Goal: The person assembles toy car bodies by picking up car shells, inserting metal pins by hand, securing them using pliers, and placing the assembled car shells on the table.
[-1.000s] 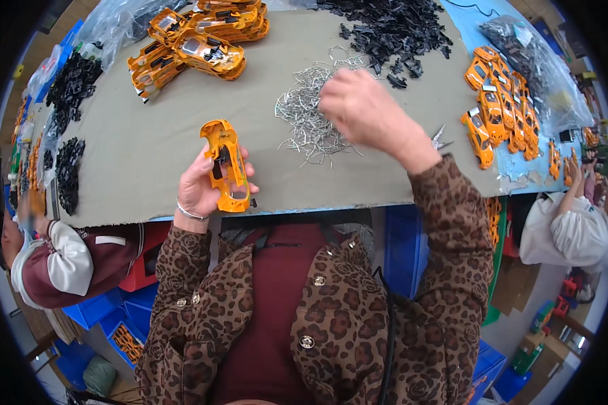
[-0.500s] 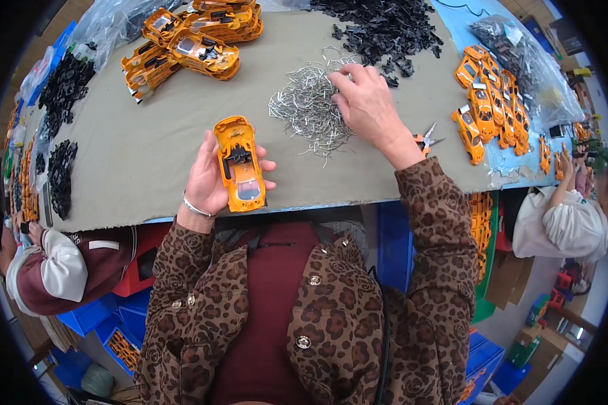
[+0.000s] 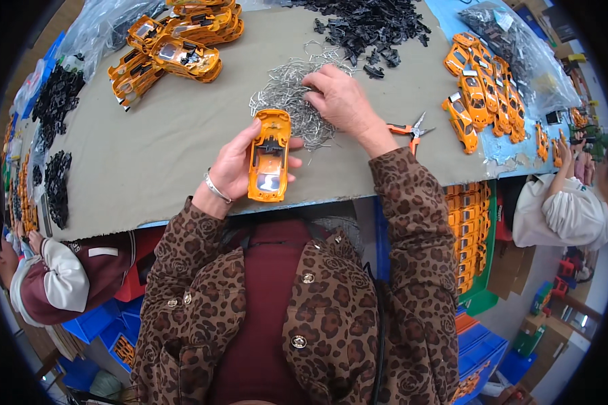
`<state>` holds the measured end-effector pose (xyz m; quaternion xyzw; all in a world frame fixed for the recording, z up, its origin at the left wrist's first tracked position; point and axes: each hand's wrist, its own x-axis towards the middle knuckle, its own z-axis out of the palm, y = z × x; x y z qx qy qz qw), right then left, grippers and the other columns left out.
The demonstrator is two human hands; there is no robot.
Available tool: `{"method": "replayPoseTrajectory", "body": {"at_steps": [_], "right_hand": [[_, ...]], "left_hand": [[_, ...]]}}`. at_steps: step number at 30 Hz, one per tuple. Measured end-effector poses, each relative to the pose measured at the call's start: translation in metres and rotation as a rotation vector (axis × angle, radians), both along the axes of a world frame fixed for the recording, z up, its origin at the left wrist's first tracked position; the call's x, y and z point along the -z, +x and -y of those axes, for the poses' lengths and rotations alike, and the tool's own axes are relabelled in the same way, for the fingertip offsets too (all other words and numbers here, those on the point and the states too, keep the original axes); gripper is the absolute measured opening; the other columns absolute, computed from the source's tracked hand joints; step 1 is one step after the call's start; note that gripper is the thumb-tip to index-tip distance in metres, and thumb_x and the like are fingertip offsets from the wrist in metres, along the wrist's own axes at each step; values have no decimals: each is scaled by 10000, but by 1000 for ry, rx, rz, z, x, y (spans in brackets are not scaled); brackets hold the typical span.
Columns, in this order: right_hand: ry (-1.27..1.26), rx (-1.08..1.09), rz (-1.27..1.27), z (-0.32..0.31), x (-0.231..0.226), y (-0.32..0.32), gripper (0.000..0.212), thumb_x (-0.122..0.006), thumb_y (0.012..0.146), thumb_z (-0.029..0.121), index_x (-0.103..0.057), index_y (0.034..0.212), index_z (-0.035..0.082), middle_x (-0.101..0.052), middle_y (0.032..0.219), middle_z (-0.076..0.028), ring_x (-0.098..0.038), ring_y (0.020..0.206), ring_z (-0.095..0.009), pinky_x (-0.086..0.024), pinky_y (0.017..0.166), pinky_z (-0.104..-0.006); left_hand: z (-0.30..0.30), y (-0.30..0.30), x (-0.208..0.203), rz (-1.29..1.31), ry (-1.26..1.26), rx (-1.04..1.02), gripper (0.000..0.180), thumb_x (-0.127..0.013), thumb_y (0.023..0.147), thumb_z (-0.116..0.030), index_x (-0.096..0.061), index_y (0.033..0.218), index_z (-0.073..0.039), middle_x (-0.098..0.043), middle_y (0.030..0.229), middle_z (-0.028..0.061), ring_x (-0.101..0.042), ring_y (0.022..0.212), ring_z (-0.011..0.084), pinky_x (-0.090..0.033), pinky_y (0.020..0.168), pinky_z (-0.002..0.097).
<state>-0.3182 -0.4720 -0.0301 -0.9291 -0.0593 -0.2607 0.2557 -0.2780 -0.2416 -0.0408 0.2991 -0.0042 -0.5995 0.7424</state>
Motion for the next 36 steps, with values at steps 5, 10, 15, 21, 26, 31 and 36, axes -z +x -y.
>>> {"method": "replayPoseTrajectory", "body": {"at_steps": [5,10,15,21,26,31,36], "right_hand": [[267,42,-84,-4,-5,-6,65,-676,812,62,-678,860,19,-622,750,-44,-572,662,-133,-455,604,-256],[871,7,-174,1,-17,-13,98,-675,838,90,-693,857,-4,-653,770,-12,-532,634,-72,-433,579,-211],[1291,36,-313,4,-23,-17,130,-685,854,110,-683,894,-14,-632,749,-17,-489,601,-52,-397,538,-192],[1617,-40,-295,-14,-21,-21,152,-685,863,121,-670,937,-10,-602,746,-11,-478,588,-53,-400,525,-198],[1640,10,-236,-42,-19,-27,127,-675,867,108,-674,931,-1,-610,755,-3,-481,592,-51,-406,532,-204],[919,15,-122,-48,-19,-40,124,-638,855,27,-674,968,-13,-628,785,-30,-523,648,-74,-425,584,-213],[304,56,54,-61,-15,-40,111,-642,793,-33,-675,889,11,-626,803,-56,-579,658,-115,-461,564,-253]], "left_hand": [[-19,6,-1,-5,-67,-79,512,-369,995,-439,-410,1333,-57,-559,1200,229,-632,961,347,-551,794,537],[-41,14,-4,8,-67,-151,515,-372,992,-442,-414,1327,-53,-565,1177,228,-633,958,344,-544,801,551],[-37,14,-10,47,-187,-177,503,-383,996,-404,-416,1328,-28,-541,1228,215,-630,967,335,-555,786,521],[-6,15,-24,311,-162,-88,636,-500,934,-405,-349,1399,2,-447,1360,137,-593,1029,303,-567,773,491],[7,9,-22,411,-67,-8,568,-506,952,-363,-416,1320,60,-566,1191,190,-613,1018,321,-570,791,470],[-11,12,-11,292,-98,0,592,-461,967,-419,-414,1317,56,-530,1254,202,-614,995,327,-552,806,516],[-21,6,-11,162,-68,-41,535,-447,979,-422,-436,1293,11,-558,1176,174,-629,973,310,-564,790,503]]}}
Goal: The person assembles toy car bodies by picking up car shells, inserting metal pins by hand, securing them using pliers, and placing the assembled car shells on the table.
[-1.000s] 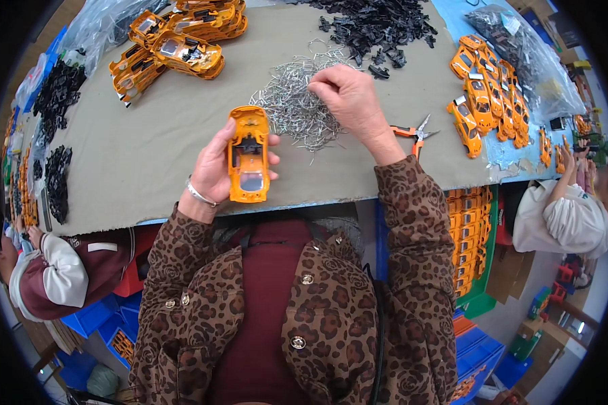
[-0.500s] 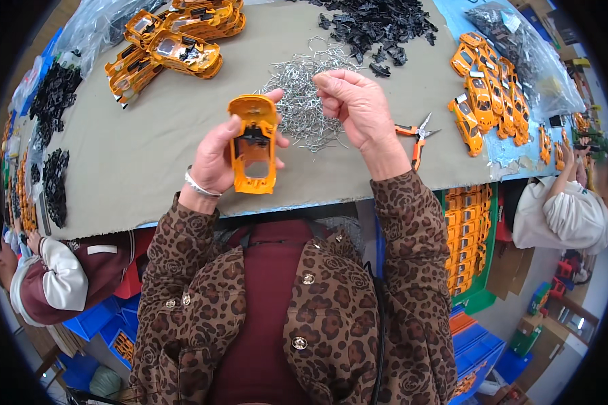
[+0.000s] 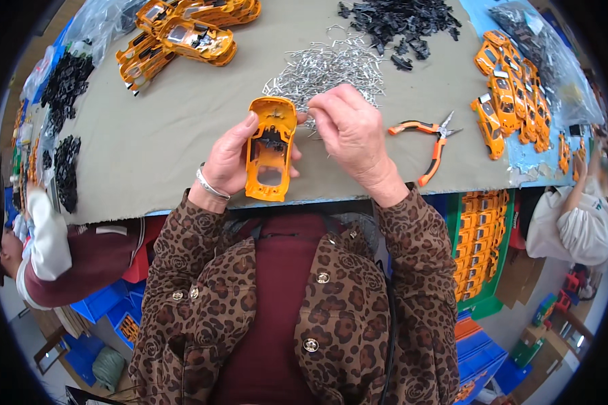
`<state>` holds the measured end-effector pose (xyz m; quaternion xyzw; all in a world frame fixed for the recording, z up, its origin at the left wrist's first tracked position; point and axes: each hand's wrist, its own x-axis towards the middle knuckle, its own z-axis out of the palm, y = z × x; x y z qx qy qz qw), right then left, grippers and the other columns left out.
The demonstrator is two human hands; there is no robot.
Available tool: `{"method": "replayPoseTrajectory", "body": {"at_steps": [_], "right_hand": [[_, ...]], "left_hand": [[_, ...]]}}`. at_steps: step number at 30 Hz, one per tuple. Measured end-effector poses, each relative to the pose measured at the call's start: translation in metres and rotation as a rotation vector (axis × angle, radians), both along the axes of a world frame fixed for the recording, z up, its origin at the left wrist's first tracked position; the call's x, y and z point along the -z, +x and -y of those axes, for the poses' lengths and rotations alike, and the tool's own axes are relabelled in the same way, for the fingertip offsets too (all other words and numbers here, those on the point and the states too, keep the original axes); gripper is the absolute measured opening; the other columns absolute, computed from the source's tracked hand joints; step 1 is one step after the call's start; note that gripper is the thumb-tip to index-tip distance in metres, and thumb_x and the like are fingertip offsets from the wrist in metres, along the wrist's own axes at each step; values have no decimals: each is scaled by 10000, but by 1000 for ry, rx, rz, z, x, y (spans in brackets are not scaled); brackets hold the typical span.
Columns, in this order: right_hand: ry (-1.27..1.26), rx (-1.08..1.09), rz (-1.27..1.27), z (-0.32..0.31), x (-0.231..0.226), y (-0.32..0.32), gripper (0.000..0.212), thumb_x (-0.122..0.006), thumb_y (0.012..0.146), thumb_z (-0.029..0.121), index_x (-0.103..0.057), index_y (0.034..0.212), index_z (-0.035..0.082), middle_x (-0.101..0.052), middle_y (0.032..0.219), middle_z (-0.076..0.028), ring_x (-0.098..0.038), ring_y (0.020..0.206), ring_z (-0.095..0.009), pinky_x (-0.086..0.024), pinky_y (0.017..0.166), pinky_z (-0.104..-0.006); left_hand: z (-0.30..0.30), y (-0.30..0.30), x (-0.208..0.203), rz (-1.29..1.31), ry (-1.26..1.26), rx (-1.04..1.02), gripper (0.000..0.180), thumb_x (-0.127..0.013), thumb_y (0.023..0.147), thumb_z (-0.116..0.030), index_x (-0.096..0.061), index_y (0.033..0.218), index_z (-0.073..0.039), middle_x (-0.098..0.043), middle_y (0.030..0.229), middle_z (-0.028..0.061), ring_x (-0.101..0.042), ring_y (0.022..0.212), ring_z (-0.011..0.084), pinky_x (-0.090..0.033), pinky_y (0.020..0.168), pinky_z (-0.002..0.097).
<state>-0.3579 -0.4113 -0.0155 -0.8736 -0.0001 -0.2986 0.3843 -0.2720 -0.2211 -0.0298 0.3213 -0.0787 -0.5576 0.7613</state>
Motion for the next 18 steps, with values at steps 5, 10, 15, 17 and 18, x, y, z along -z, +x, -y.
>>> {"method": "replayPoseTrajectory", "body": {"at_steps": [5,10,15,17,18], "right_hand": [[315,25,-15,-6,-2,-10,112,-641,797,-38,-680,891,7,-610,815,-47,-565,680,-101,-456,585,-240],[415,-27,-26,-28,-3,-8,134,-650,783,-47,-693,897,8,-616,798,-43,-558,657,-88,-447,570,-229],[234,11,-68,-48,-3,5,157,-673,742,-21,-701,885,38,-578,724,-54,-559,580,-132,-451,519,-263],[205,27,-74,-49,-2,6,153,-670,737,-18,-700,875,41,-577,720,-61,-565,577,-151,-457,521,-275],[175,44,-78,-49,-3,7,148,-667,732,-15,-700,864,45,-576,716,-67,-571,575,-170,-463,522,-287]], "left_hand": [[-5,-4,-1,-63,95,-144,512,-433,986,-441,-455,1262,-11,-596,1086,156,-642,955,322,-575,761,491],[-13,0,11,-124,33,-142,526,-370,999,-456,-448,1282,-19,-583,1133,154,-628,990,321,-553,806,510],[-10,-7,9,13,82,-187,483,-360,1016,-397,-444,1299,-14,-580,1164,115,-610,1029,240,-520,893,446],[-6,-11,7,241,166,-298,372,-490,987,-246,-447,1262,2,-604,1083,81,-623,939,147,-548,810,320],[-5,-14,6,238,167,-298,372,-490,987,-246,-447,1262,2,-604,1083,81,-623,939,147,-548,810,320]]}}
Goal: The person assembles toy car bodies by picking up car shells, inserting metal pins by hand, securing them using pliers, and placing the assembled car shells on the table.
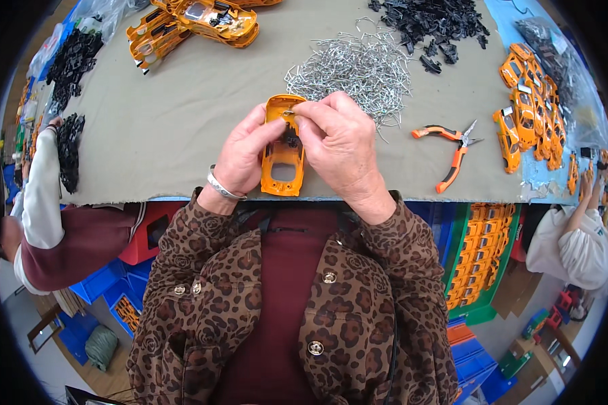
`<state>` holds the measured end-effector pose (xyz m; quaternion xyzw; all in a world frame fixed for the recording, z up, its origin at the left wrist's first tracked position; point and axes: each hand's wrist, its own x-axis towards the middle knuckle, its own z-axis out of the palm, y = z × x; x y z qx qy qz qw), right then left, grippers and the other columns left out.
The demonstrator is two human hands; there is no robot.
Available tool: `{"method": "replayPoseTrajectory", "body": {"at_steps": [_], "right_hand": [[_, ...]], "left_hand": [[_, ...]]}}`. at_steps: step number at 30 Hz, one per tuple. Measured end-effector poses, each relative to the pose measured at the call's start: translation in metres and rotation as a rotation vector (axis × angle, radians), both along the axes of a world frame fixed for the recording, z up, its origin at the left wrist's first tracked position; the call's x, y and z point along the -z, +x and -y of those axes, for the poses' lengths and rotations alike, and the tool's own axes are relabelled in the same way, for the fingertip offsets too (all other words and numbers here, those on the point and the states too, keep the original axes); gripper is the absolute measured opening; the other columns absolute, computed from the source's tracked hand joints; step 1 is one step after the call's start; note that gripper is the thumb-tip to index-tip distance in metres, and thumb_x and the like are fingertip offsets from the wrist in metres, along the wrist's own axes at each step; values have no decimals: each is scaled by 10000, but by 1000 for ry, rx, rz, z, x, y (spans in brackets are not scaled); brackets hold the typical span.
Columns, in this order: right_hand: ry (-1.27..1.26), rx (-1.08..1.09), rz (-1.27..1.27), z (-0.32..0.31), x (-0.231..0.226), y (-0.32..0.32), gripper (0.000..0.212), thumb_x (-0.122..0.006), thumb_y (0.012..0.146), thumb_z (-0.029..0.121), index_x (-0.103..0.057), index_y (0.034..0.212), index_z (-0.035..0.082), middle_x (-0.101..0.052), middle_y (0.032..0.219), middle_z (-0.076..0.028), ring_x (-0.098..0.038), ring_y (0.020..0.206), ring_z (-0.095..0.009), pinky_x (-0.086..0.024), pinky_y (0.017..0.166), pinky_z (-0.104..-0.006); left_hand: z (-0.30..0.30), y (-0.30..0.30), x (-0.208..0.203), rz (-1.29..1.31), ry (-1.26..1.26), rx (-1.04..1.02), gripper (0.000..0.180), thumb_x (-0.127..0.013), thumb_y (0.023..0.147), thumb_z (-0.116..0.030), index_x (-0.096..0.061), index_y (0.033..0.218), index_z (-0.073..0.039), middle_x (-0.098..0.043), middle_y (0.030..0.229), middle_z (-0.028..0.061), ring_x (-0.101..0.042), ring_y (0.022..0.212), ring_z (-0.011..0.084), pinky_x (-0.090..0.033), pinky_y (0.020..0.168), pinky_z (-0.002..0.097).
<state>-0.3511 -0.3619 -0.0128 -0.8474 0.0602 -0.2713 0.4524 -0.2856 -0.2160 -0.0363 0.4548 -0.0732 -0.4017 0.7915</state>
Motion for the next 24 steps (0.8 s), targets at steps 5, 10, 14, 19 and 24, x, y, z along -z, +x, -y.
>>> {"method": "replayPoseTrajectory", "body": {"at_steps": [5,10,14,19,24], "right_hand": [[-7,31,-80,-1,-1,-2,136,-663,735,3,-701,855,55,-576,712,-79,-589,590,-202,-477,533,-310],[16,39,-87,0,1,0,133,-666,734,11,-702,853,58,-574,704,-81,-595,599,-208,-482,539,-318],[-24,44,-102,-1,3,1,122,-663,740,10,-701,846,59,-565,696,-81,-587,589,-214,-481,535,-326],[-46,58,-96,-5,5,0,107,-658,748,8,-693,839,52,-553,691,-85,-581,585,-234,-480,533,-341],[-207,-3,-57,-10,5,-12,161,-655,769,26,-650,930,24,-541,771,-101,-589,639,-259,-480,542,-369]], "left_hand": [[1,-4,3,77,83,-13,326,-516,926,-34,-460,1245,1,-603,1069,58,-601,934,100,-533,790,258],[1,-4,0,86,109,-11,341,-511,922,-22,-455,1258,-3,-602,1073,58,-602,934,102,-533,799,258],[0,-3,3,73,91,2,355,-526,920,-19,-456,1268,-4,-606,1079,62,-605,936,102,-534,804,256],[-1,-3,4,63,84,-12,370,-532,917,-29,-477,1282,-11,-612,1065,45,-597,906,83,-522,774,237],[-2,-4,4,79,122,-18,369,-548,910,-46,-511,1276,-22,-622,1014,17,-583,866,55,-505,735,212]]}}
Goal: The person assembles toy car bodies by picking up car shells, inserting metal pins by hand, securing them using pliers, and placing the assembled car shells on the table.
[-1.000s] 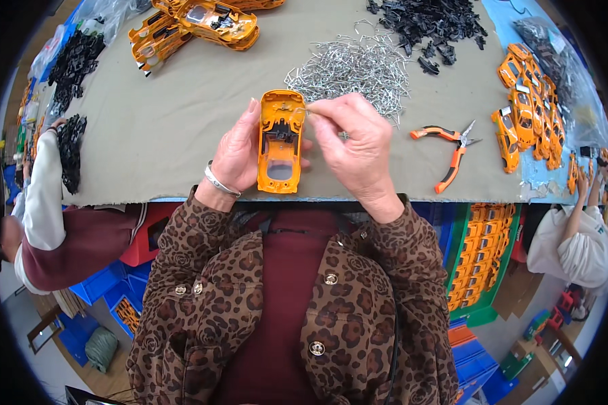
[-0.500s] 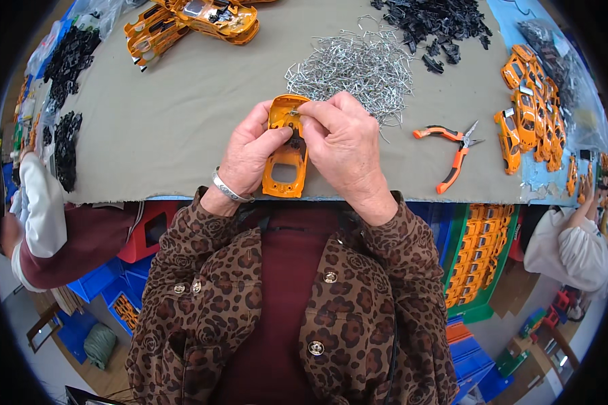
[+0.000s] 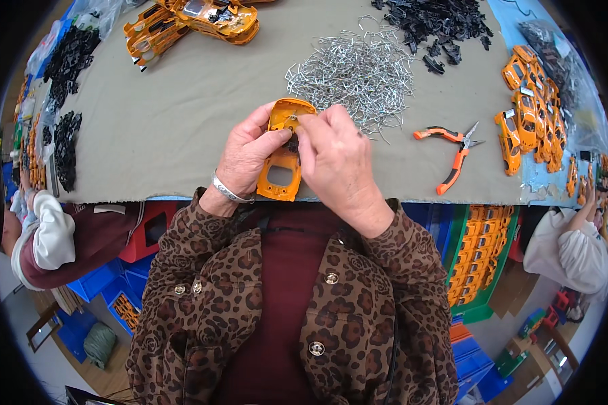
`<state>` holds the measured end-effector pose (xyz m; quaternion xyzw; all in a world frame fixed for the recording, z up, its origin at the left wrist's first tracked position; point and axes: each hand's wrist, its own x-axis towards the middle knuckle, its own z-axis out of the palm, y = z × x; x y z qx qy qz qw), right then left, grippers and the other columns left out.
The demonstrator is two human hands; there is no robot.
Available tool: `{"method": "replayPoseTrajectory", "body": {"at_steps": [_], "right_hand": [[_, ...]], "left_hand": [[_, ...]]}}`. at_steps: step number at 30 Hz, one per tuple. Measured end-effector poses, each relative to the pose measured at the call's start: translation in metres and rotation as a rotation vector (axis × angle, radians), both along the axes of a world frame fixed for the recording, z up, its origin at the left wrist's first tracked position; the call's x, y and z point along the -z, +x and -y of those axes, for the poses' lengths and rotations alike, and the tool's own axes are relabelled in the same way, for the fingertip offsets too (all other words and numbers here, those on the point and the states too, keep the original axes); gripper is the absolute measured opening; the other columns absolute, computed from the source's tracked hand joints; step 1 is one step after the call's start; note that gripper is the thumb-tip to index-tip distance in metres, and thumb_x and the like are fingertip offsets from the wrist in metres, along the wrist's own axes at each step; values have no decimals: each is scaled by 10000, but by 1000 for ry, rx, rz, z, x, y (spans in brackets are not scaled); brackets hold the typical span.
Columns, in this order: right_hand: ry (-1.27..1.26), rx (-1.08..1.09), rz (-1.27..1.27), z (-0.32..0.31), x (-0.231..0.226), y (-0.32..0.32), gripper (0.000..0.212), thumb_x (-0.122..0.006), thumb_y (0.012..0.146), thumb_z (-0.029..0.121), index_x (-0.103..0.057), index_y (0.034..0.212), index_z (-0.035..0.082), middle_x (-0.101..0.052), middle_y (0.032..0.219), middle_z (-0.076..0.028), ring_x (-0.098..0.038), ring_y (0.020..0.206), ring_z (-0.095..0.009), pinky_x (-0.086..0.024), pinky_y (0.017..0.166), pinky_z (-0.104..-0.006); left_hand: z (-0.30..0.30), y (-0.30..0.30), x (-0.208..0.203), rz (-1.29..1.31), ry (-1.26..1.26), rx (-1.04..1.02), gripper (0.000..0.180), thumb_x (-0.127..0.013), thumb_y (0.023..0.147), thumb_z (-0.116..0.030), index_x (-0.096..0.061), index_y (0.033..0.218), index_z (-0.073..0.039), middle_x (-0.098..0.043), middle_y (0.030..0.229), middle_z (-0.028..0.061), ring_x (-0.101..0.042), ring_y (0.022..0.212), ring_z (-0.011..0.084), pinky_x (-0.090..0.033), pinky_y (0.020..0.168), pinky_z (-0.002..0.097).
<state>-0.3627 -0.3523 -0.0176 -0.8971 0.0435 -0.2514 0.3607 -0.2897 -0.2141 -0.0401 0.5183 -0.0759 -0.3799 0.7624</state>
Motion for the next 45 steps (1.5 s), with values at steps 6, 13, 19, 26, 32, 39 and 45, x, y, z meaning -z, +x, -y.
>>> {"method": "replayPoseTrajectory", "body": {"at_steps": [6,13,19,26,32,39,45], "right_hand": [[-247,-42,-160,5,-7,-21,415,-705,759,188,-571,1085,-31,-507,886,-112,-543,829,-260,-477,693,-354],[-149,-360,-163,94,-31,-56,528,-742,719,209,-551,1168,9,-578,1054,-138,-540,1006,-318,-448,866,-399],[-601,-176,-577,176,-52,-96,792,-747,581,55,-477,1323,120,-476,1342,-94,-413,1279,-323,-364,1034,-424],[-613,-457,-573,173,-41,-69,749,-749,610,49,-497,1310,139,-523,1259,-78,-464,1216,-316,-401,995,-411],[663,-413,-29,162,-52,-42,630,-619,775,109,-419,1370,69,-509,1250,-153,-506,1155,-306,-475,904,-466],[1304,-1100,143,89,-28,54,603,-580,870,495,-472,1354,152,-450,1055,-31,-374,918,-198,-365,789,-381],[1287,-1258,45,80,-15,77,663,-571,839,619,-507,1306,152,-539,1040,-30,-451,895,-201,-404,729,-365]], "left_hand": [[16,0,2,205,66,-10,300,-542,913,-63,-557,1208,-8,-637,960,19,-578,842,53,-501,706,216],[3,20,-5,366,309,153,254,-478,926,-41,-538,1169,5,-636,967,64,-642,762,126,-546,649,259],[-5,41,-42,128,349,322,277,-493,911,-89,-523,1169,8,-628,915,74,-659,698,157,-560,599,259],[-10,65,-17,69,285,521,280,-501,898,-74,-535,1160,17,-645,901,87,-667,691,166,-572,600,274],[-9,68,-11,114,260,564,269,-511,875,-40,-567,1132,17,-661,901,100,-666,716,150,-584,588,290],[-6,71,-5,119,259,615,279,-517,855,-24,-573,1125,18,-656,942,90,-660,748,134,-593,632,296],[-4,67,-12,90,261,622,261,-521,849,-29,-579,1101,11,-652,951,82,-654,736,129,-590,629,293]]}}
